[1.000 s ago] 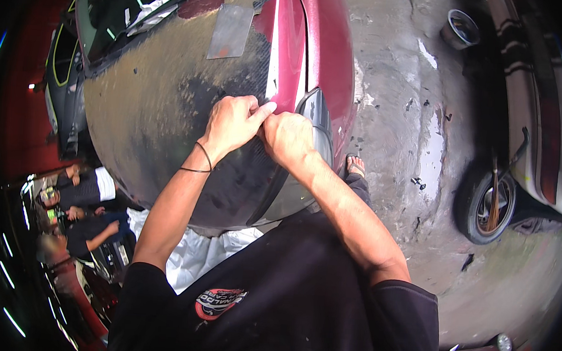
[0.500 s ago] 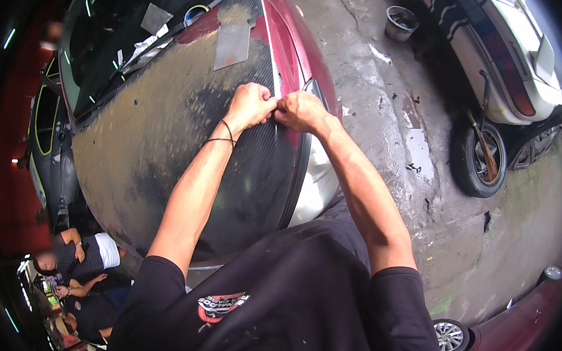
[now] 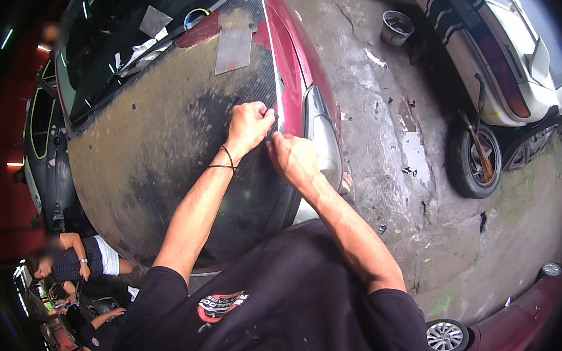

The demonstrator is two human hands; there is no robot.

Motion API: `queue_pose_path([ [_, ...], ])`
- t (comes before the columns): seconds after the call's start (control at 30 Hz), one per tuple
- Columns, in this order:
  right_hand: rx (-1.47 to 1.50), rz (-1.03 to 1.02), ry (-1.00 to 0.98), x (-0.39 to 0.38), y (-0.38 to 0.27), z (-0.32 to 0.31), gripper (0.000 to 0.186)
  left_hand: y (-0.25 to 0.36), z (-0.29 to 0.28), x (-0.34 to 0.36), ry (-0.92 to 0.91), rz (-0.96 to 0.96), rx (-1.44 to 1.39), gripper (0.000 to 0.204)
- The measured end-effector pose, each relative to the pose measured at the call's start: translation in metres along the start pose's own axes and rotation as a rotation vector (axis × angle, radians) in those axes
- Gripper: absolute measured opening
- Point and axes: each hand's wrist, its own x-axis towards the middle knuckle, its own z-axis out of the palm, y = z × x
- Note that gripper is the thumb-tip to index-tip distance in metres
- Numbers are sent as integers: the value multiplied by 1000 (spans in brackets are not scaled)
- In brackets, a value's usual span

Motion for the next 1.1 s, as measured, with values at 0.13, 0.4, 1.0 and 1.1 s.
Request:
queue_pose_path([
  [0.13,-190,173,30,13,-10,-26,34,4,-11,-14,108,17,-72,26],
  [0.4,-484,-81,-252,81,-7,-20,35,13,-112,-42,-43,-139,-149,37],
  [1.0,-387,280,-255,-53,88,-132,22,32,-49,-173,119,18,-386,23],
  [1.1,-348,332,-202,-50,102,-143,20,39,-31,-180,79,78,-300,16],
])
